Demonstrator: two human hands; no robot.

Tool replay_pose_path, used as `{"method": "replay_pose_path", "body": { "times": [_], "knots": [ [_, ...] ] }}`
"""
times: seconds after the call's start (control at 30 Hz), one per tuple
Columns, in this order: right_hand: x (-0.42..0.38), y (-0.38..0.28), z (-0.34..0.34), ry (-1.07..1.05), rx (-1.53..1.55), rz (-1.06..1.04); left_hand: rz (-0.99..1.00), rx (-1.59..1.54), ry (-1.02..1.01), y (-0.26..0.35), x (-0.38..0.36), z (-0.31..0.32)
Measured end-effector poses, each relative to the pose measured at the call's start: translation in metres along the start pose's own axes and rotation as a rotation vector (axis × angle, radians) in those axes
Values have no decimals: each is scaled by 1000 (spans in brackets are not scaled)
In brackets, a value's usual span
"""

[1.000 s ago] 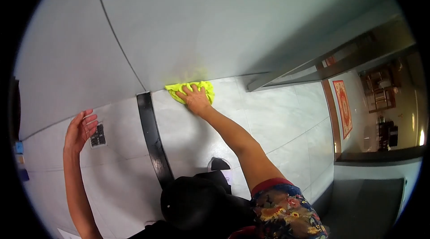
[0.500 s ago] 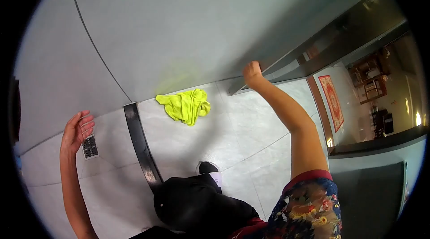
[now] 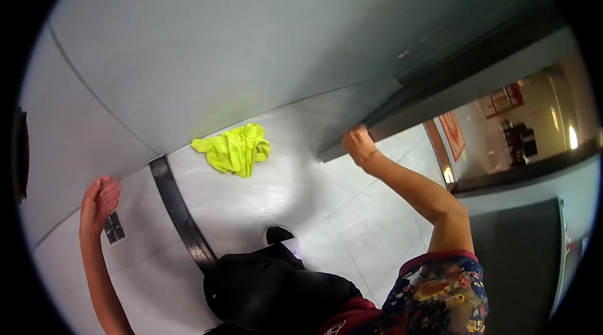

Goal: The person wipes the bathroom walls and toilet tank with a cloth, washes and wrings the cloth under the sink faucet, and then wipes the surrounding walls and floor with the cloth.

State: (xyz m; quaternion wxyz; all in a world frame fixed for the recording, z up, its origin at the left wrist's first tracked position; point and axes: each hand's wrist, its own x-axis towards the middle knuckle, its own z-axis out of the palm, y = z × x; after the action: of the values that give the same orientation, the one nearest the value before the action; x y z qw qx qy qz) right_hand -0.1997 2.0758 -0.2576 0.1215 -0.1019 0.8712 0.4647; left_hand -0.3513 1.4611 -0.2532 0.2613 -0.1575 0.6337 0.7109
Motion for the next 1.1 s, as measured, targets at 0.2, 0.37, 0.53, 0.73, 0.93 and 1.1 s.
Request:
{"method": "replay_pose_path", "body": {
  "times": [0.2,0.37,0.53,0.73,0.93,1.1],
  "knots": [
    [-113,-5,11,-115,129,-121,-7,18,-21,-1,6,8],
    [-185,-15,64,-447,267,-52,-4,17,5,-3,5,2],
    [-248,-9,113,-542,341,-17,-19,25,-30,-10,9,-5],
    [-298,-12,171,-871,319,57,-27,119,3,-18,4,14],
    [-286,-20,197,-1324,210,83,-102,172,10,-13,4,37],
    [-160,-99,189,-757,605,182,-55,185,-23,-7,-4,49]
  ]
}}
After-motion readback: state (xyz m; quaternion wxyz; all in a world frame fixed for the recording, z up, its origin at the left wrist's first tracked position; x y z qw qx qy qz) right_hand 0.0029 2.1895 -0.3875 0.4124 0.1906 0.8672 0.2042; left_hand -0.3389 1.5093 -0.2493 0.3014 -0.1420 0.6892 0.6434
